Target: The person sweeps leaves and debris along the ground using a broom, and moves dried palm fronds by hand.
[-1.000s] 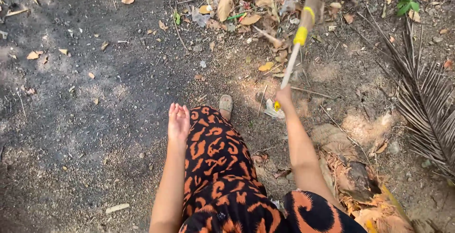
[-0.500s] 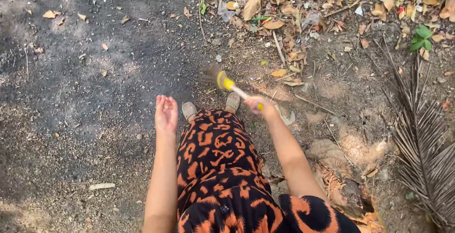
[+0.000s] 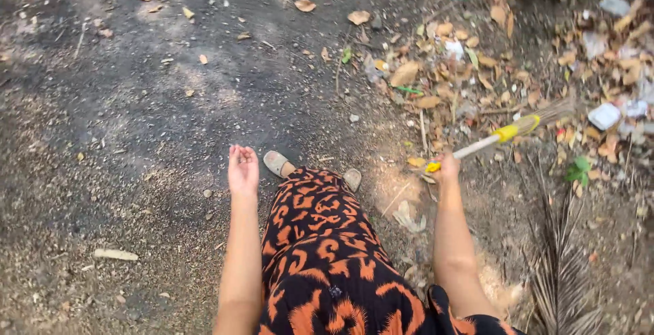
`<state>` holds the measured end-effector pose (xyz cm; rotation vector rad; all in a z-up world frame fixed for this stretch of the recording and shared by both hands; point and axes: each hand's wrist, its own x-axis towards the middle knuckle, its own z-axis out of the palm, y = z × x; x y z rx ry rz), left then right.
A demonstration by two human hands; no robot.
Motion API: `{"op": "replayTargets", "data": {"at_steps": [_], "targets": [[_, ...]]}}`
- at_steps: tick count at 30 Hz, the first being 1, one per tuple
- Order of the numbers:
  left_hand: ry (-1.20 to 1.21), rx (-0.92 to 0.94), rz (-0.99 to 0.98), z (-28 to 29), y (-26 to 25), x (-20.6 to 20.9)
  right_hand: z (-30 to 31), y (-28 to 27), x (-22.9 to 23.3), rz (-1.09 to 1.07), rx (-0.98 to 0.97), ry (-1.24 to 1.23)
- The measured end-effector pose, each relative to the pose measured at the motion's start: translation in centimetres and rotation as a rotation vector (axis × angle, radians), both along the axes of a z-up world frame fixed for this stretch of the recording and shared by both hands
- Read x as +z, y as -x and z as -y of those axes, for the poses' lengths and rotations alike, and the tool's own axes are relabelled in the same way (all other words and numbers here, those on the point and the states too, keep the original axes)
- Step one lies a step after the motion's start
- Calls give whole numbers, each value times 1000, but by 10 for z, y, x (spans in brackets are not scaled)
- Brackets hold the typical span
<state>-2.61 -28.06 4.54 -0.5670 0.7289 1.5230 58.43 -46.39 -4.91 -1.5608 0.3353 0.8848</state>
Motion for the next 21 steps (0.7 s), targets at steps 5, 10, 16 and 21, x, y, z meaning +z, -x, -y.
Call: {"op": "replayTargets", "data": {"at_steps": [5,10,16,21], "targets": [[-97,91,-2,-45,81,12,-129,123,-23,-453,253,-362],[-147,175,-116,-46,158,9,-237,313,-28,-840,561,-186],[-58,331,-170,-20,227,24,-313,491,-11,-1341,1006,132],[-36,435,-108,-34,253,34,-364,610,-34,-1270,1293,229]]}}
